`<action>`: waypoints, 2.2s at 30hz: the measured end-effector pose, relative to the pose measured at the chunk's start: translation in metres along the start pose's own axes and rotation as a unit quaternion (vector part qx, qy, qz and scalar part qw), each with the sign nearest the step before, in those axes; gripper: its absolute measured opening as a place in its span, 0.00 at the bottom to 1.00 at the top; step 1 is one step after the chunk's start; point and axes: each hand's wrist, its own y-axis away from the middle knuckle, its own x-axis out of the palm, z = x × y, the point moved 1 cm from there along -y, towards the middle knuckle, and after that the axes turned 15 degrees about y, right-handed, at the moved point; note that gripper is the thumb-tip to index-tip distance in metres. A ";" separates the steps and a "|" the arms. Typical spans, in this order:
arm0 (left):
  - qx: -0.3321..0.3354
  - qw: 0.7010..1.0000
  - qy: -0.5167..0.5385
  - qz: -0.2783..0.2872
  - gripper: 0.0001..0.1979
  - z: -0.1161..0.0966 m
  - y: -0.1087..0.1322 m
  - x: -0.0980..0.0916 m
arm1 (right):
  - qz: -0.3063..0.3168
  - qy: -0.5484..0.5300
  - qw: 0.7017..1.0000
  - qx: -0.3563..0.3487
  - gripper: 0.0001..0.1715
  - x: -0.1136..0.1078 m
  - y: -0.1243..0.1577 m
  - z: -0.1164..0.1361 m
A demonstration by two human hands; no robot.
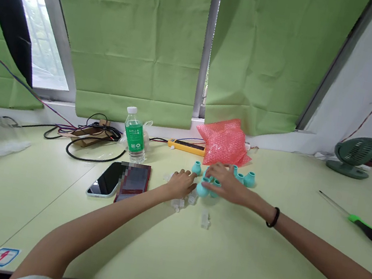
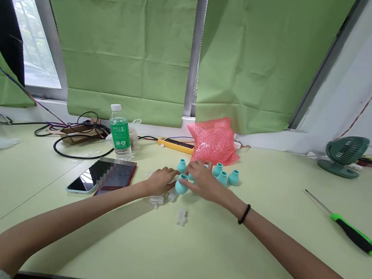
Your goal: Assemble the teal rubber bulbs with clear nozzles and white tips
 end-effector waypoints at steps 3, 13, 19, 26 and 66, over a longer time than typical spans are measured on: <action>-0.022 1.000 0.005 0.007 0.16 0.004 -0.015 0.007 | -0.046 -0.028 0.991 0.122 0.17 -0.008 -0.029 -0.041; -0.006 1.000 0.013 0.005 0.11 -0.008 -0.011 -0.001 | 0.114 -0.016 0.977 0.178 0.16 0.040 -0.046 -0.075; -0.009 0.999 0.021 -0.031 0.19 0.012 0.014 -0.020 | 0.061 0.000 0.980 0.188 0.18 0.023 -0.038 -0.064; -0.031 0.999 0.033 -0.003 0.29 0.015 0.052 0.009 | 0.000 -0.050 0.999 -0.021 0.28 -0.007 0.042 0.051; 0.006 0.971 0.236 -0.022 0.24 0.003 0.068 0.004 | -0.051 -0.037 0.998 -0.017 0.20 0.051 0.030 0.072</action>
